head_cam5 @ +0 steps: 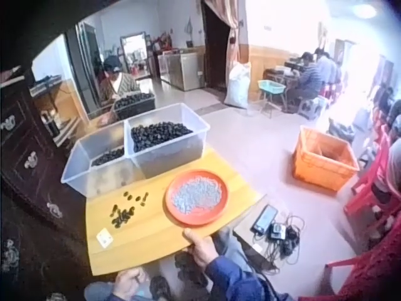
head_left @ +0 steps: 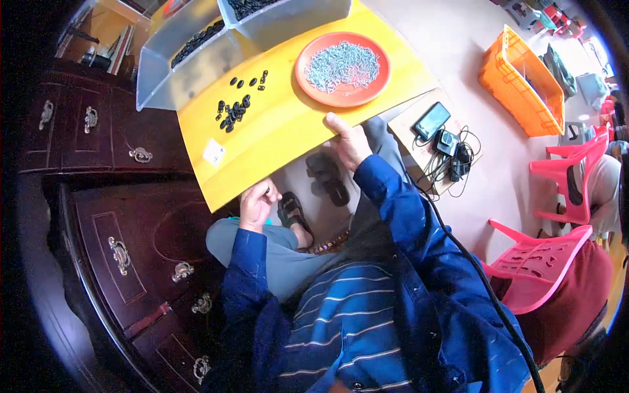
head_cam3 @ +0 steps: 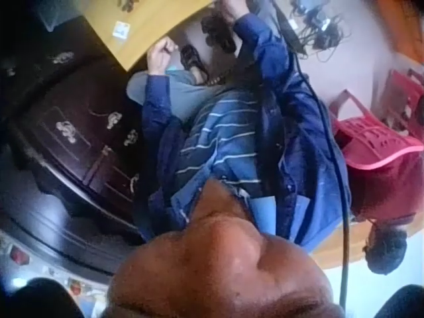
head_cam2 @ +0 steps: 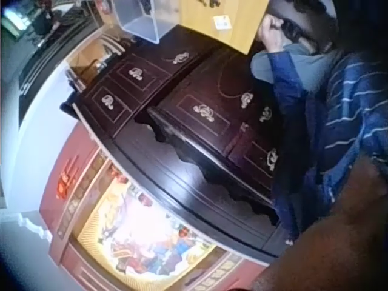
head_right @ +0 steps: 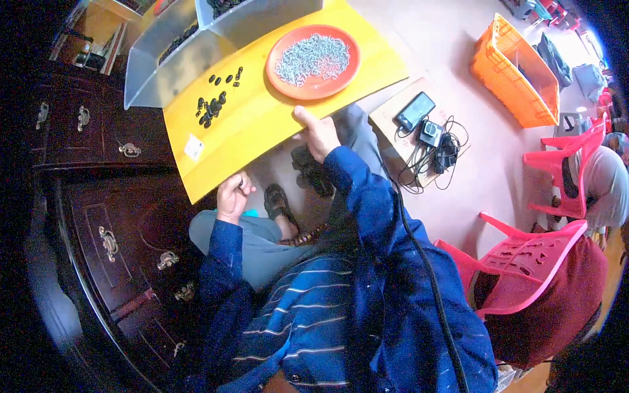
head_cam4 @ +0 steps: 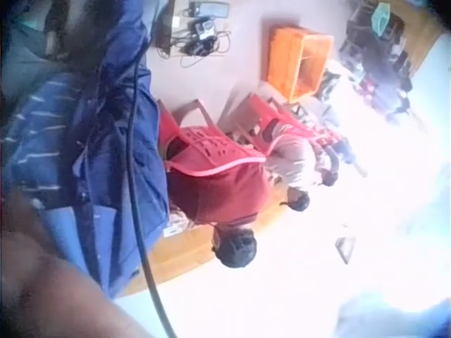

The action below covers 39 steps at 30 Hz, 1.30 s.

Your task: The person assembles components by fitting metal pins into black plastic pieces by hand and sorts small parts on the table and plate.

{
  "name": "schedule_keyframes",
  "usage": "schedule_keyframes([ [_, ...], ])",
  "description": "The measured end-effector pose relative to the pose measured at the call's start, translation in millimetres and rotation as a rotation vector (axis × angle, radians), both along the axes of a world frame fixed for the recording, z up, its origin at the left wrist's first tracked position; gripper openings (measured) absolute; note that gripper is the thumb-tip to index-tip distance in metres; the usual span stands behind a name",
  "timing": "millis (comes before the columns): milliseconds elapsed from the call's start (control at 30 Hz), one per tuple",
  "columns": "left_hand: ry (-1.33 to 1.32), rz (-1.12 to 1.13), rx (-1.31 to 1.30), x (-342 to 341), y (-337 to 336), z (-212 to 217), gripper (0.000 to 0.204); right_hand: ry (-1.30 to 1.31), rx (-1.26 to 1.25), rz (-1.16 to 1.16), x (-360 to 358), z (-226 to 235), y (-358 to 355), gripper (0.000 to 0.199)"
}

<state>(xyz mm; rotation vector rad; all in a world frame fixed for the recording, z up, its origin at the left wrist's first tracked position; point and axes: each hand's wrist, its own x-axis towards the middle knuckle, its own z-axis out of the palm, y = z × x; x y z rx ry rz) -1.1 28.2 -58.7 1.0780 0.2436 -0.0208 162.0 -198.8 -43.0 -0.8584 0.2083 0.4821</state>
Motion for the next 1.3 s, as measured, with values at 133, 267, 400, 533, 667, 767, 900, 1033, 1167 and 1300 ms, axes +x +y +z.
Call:
schedule_keyframes([
  [133,0.024,0.097,-0.135,-15.3,-18.6,12.1,0.013,-0.037,0.020,0.058,-15.5,8.7,-14.8,0.039],
  [267,0.031,0.090,-0.209,-34.8,-30.9,7.5,0.014,-0.012,0.020,0.063,-34.8,3.4,-26.9,0.037],
  [400,0.024,0.080,-0.228,-55.9,-44.6,9.7,0.013,0.009,0.022,0.076,-53.4,8.4,-41.0,0.036],
  [533,0.035,0.102,-0.251,-78.2,-55.3,11.2,0.014,0.032,0.006,0.077,-75.2,10.7,-49.7,0.037],
  [667,0.117,0.086,-0.205,-89.2,-64.0,24.2,0.016,0.004,0.007,0.090,-85.1,4.3,-57.3,0.041],
  [767,0.339,-0.263,0.107,-95.1,-72.4,50.4,0.015,0.095,-0.038,0.188,-86.9,10.2,-64.7,0.042],
  [900,0.200,-0.241,0.484,-65.2,-81.8,95.1,0.014,0.068,-0.103,0.703,-88.5,16.4,-107.4,0.041],
  [1033,0.015,-0.050,0.895,-11.1,-80.3,108.9,0.017,-0.153,-0.313,0.804,-99.6,45.6,-127.2,0.029],
  [1167,-0.074,0.003,1.238,41.2,-72.3,96.7,0.020,-0.263,-0.316,0.594,-101.5,62.3,-122.0,0.021],
  [1300,-0.104,-0.041,1.356,70.7,-74.5,98.8,0.028,-0.371,-0.302,0.381,-92.5,78.2,-119.4,0.019],
])
